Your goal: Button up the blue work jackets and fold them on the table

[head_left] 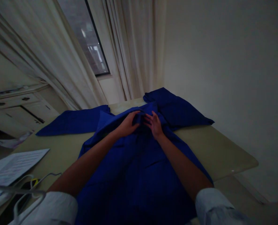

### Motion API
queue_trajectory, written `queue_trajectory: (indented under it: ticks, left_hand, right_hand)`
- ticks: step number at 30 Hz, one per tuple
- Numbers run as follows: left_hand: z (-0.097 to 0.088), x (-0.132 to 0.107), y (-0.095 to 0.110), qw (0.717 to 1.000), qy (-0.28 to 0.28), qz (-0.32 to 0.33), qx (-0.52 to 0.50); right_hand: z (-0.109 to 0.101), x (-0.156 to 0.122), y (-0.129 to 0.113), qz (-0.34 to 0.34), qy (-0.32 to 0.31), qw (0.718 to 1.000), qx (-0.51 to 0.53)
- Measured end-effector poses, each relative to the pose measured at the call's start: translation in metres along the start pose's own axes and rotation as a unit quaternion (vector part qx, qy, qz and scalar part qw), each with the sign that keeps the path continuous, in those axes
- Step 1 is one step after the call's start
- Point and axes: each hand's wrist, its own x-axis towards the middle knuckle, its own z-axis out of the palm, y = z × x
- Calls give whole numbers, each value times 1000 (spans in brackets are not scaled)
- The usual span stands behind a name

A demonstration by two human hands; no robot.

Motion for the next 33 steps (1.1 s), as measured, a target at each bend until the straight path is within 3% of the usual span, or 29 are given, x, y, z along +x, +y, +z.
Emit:
queue_trajectory:
  ticks: [2,3,6,8,10,12,15,18,20,21,24,27,29,31,33]
  left_hand:
    - [2,-12,7,995,-80,24,-46]
    - [1,-18,5,997,-72,12,-37]
    - [-7,-30,-14,992,53,-68,93]
    - [-14,-33,-31,969,90,-142,182]
    - [-21,-33,-45,951,51,-224,208]
    - [-27,-33,-51,946,-27,-269,177]
    - [-34,-37,-43,965,-116,-201,123]
    - [-41,-53,-23,983,-118,-70,122]
    - [-46,-67,-12,983,-110,-33,146]
    - [-49,-75,-8,980,-101,-31,168]
    - [-52,-95,-6,967,-27,-53,249]
    - [-47,-111,-20,954,30,-107,279]
    - [-43,-118,-38,955,-11,-168,245]
    - [-42,-121,-58,957,-69,-224,170]
    - [-44,-122,-78,956,-65,-257,126]
  right_hand:
    - [-1,0,-3,46,50,997,37]
    - [-1,0,-3,65,77,994,36]
    - [-2,0,-2,95,128,987,2]
    - [0,-1,0,103,118,987,-29]
    - [3,-2,1,115,87,988,-52]
    - [6,-4,3,128,59,987,-77]
    - [6,-5,6,106,28,981,-162]
    - [3,-5,3,26,-86,959,-270]
    - [1,-8,-6,-62,-129,929,-342]
    - [-1,-10,-12,-118,-109,911,-380]
    - [-9,-14,-28,-282,35,834,-472]
    - [-21,-8,-30,-328,89,777,-529]
    - [-30,2,-21,-275,88,782,-552]
    - [-38,11,-11,-197,94,806,-550]
    - [-43,17,-5,-167,116,828,-523]
